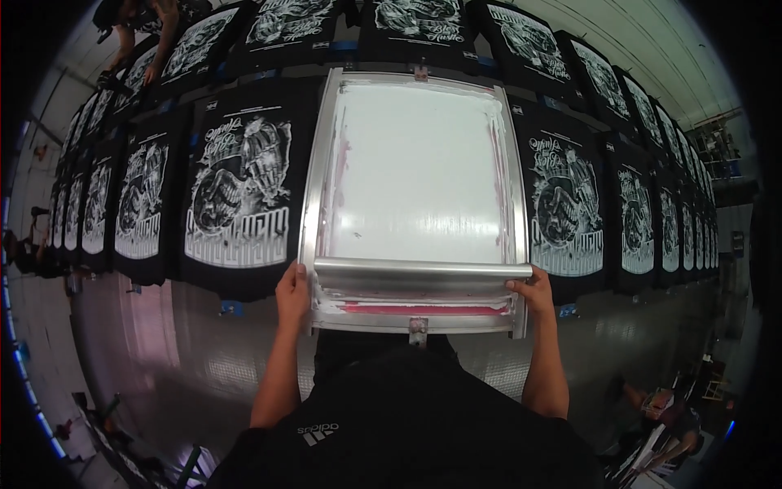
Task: Manually screen printing white graphics onto black t-shirts using a large production printing press.
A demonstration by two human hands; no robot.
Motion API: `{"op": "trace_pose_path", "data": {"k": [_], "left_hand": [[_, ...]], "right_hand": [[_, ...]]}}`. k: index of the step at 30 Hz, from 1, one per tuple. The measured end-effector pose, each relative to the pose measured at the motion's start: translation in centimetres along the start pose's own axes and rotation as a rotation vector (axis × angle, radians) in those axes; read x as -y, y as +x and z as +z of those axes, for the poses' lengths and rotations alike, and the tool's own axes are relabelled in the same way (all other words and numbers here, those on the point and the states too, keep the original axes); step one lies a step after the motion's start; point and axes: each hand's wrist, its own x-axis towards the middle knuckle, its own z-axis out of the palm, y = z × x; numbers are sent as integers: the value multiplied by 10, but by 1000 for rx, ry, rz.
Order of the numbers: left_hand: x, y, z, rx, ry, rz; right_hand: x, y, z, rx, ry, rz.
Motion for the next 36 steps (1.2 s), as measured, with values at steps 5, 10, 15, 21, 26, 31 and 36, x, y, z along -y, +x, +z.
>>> {"op": "trace_pose_path", "data": {"k": [5, 10, 15, 21, 26, 31, 36], "left_hand": [[-4, 3, 22, -63, -1, -37], [13, 13, 27, -62, 96, -122], [20, 19, 29, -61, -51, -100], [16, 22, 27, -37, -17, -29], [34, 23, 30, -46, 51, 23], [36, 27, 33, -42, 149, -3], [-31, 0, 7, -56, 281, 426]], "right_hand": [[-1, 27, -26, 36, -49, 4], [-13, 42, -30, 13, -137, 65], [-33, 42, -24, 64, -116, 11], [-32, 42, -15, 65, -54, -17], [-37, 46, -21, 71, -65, -8], [-30, 48, -20, 105, -108, 47], [22, 22, -2, 231, -852, -88]]}}
